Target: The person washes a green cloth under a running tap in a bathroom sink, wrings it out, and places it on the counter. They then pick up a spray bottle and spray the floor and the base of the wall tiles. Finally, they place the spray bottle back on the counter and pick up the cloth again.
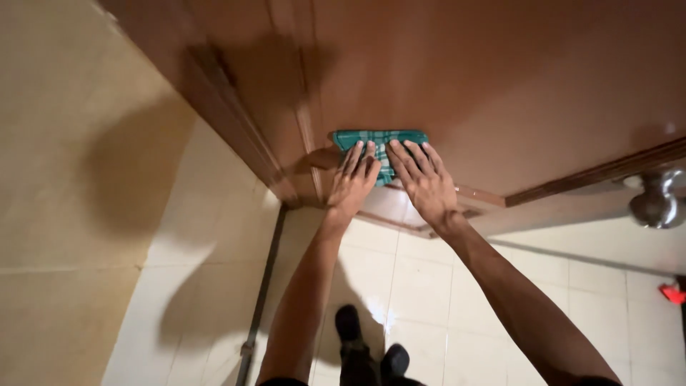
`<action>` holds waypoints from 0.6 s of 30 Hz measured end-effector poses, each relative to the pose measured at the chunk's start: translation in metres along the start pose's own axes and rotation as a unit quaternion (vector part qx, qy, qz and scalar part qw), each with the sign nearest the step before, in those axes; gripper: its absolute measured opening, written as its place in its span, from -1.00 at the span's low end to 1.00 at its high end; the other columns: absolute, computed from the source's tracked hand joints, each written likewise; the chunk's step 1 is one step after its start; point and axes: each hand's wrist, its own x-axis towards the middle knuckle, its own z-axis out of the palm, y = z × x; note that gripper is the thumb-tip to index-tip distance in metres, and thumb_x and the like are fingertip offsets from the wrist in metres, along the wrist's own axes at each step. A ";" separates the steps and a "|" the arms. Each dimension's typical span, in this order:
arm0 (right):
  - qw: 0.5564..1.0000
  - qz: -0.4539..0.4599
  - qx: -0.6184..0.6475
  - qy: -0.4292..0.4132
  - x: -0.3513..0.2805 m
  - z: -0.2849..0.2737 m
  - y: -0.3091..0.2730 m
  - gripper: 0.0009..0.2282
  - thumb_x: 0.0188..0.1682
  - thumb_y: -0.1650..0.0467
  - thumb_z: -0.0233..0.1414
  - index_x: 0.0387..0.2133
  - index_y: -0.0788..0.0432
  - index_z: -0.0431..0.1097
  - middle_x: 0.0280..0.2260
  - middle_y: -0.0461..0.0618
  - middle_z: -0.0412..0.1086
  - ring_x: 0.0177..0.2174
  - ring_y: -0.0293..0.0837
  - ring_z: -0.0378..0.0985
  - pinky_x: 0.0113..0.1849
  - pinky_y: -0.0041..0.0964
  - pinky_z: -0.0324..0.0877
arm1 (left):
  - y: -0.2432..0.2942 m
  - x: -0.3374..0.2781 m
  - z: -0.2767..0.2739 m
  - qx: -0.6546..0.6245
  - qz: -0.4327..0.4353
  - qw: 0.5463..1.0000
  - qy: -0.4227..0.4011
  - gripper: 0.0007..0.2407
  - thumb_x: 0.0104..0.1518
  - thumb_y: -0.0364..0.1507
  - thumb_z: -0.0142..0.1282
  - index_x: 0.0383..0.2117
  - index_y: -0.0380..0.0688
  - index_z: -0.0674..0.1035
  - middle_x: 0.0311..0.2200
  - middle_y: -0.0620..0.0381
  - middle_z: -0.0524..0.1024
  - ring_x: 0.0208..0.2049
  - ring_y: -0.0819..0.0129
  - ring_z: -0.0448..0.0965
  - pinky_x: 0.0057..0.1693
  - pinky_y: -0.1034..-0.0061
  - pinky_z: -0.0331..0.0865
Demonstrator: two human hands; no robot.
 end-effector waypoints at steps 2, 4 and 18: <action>1.000 0.004 -0.013 -0.027 -0.012 0.010 -0.010 -0.46 0.03 0.37 0.00 0.35 0.13 0.19 0.38 -0.10 0.10 0.29 -0.11 0.18 0.31 -0.09 0.02 | 0.008 -0.014 0.003 0.001 -0.003 1.000 -0.016 -0.90 0.21 -0.52 0.12 -0.19 -0.15 0.56 0.20 -0.08 0.46 0.25 -0.02 0.41 0.32 0.19 0.38; 0.999 0.008 -0.032 -0.043 -0.014 0.022 -0.013 -0.45 0.02 0.38 0.00 0.36 0.11 0.18 0.39 -0.11 0.10 0.29 -0.13 0.17 0.31 -0.11 0.00 | 0.009 -0.018 0.010 0.008 -0.001 1.000 -0.021 -0.89 0.22 -0.51 0.11 -0.17 -0.16 0.57 0.18 -0.07 0.48 0.25 0.00 0.42 0.31 0.19 0.40; 0.996 0.010 -0.008 -0.088 -0.034 0.002 -0.023 -0.35 -0.10 0.47 -0.02 0.37 0.09 0.09 0.39 -0.04 0.05 0.31 -0.01 0.13 0.28 -0.06 0.00 | 0.028 -0.017 -0.040 0.016 -0.004 0.999 -0.049 -0.84 0.13 -0.52 0.12 -0.17 -0.15 0.55 0.09 0.01 0.55 0.13 0.04 0.53 0.22 0.24 0.46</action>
